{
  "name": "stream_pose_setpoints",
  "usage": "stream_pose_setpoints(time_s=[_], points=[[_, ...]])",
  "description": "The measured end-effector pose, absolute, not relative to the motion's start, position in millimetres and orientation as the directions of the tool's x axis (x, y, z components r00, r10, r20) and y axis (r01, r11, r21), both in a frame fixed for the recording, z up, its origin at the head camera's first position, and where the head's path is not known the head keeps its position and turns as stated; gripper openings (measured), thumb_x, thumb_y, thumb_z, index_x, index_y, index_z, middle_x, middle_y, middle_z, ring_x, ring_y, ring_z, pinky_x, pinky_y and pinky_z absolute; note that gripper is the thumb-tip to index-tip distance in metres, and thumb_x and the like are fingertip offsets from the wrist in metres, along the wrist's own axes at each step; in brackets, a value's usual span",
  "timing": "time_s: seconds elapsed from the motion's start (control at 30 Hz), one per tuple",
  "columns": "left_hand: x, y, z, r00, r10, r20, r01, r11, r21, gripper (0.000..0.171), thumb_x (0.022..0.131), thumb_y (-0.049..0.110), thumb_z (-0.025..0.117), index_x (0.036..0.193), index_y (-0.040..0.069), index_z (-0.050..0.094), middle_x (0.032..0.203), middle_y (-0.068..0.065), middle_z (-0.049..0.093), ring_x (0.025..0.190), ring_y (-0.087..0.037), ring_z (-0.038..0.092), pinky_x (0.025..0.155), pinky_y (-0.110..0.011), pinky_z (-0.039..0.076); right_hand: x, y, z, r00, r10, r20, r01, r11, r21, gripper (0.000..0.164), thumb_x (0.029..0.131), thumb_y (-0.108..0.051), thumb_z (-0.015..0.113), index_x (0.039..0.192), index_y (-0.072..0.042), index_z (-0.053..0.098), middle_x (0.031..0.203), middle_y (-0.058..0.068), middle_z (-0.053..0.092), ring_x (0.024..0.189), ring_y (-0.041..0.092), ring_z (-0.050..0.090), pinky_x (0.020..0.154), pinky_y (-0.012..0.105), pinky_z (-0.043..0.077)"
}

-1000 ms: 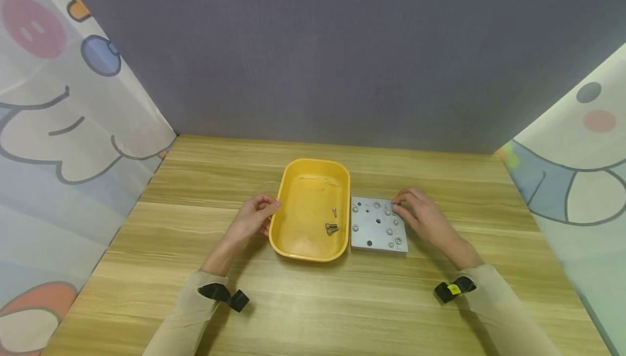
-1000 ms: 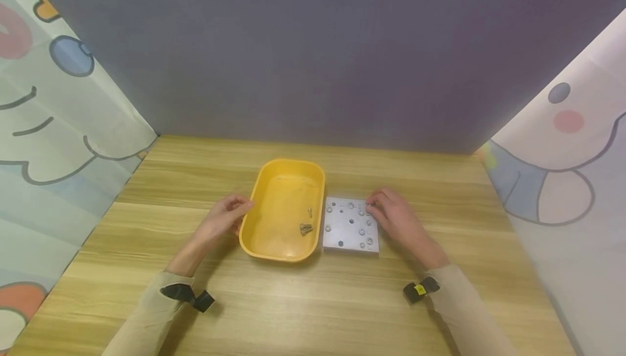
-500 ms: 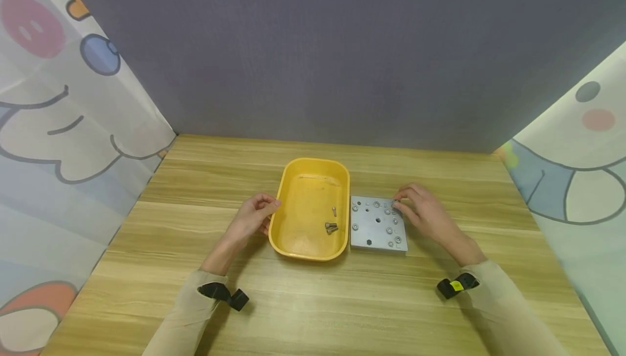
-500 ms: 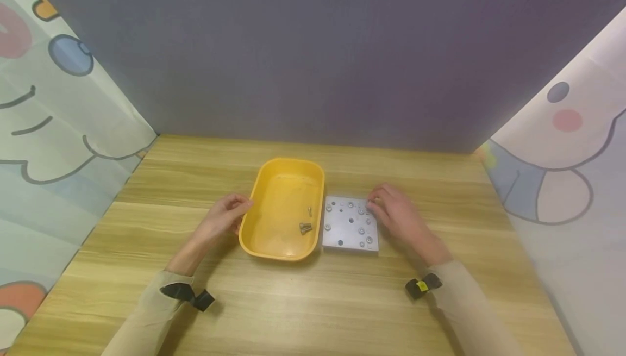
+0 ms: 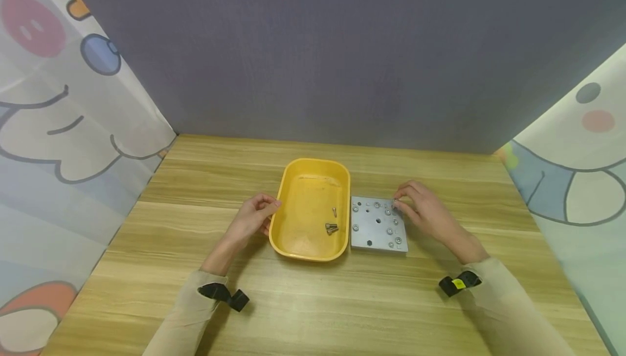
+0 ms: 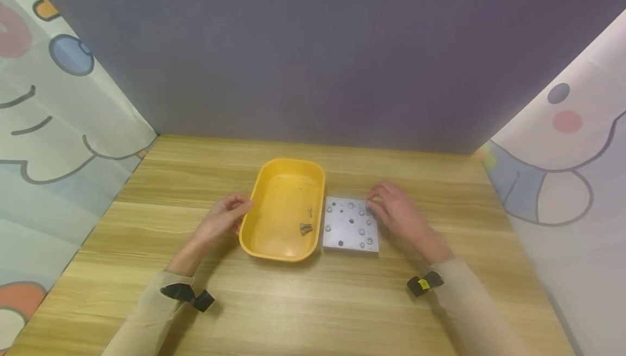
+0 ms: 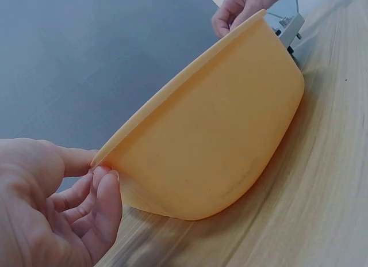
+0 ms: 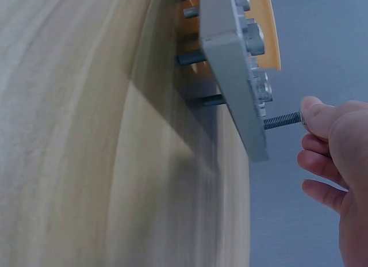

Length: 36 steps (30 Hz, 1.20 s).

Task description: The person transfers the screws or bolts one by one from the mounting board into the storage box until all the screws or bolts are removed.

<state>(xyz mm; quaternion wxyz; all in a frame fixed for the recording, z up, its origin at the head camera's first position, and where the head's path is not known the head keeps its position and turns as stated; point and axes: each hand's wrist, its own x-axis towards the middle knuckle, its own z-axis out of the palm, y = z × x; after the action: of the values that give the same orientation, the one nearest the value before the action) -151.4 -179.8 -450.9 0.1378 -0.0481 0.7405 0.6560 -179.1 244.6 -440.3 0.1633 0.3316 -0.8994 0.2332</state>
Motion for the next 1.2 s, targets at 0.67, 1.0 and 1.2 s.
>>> stream_pose_setpoints(time_s=[0.67,1.0,1.2], points=[[-151.0,-181.2,-451.9,-0.96,0.108,-0.257,-0.241,0.141,0.96,0.03,0.105,0.021,0.062,0.118,-0.006,0.056,0.091,-0.011,0.067,0.057,-0.013,0.06,0.05,-0.023,0.054,-193.9,219.6,-408.9,-0.693,-0.599,0.401,-0.71,0.664,-0.236,0.018,0.094,-0.011,0.076,0.104,0.001,0.068,0.111,0.014,0.067,0.106,0.033,0.065,0.097,0.052,0.053],[-150.8,-179.9,-451.3,-0.96,0.11,-0.258,-0.243,0.133,0.961,0.028,0.105,0.019,0.062,0.117,-0.005,0.056,0.092,-0.011,0.067,0.056,-0.013,0.061,0.049,-0.024,0.054,-197.8,196.8,-389.9,-0.703,-0.651,0.287,-0.708,0.68,-0.194,0.018,0.098,-0.015,0.072,0.109,-0.002,0.068,0.12,0.017,0.067,0.117,0.035,0.062,0.107,0.053,0.049],[-150.9,-179.9,-451.5,-0.961,0.111,-0.254,-0.239,0.136,0.962,0.027,0.105,0.019,0.062,0.117,-0.005,0.056,0.092,-0.011,0.067,0.056,-0.013,0.061,0.049,-0.024,0.054,-201.8,181.4,-384.6,-0.648,-0.707,0.283,-0.759,0.631,-0.161,0.021,0.096,-0.014,0.074,0.112,-0.001,0.068,0.119,0.017,0.068,0.115,0.034,0.064,0.107,0.051,0.051]])
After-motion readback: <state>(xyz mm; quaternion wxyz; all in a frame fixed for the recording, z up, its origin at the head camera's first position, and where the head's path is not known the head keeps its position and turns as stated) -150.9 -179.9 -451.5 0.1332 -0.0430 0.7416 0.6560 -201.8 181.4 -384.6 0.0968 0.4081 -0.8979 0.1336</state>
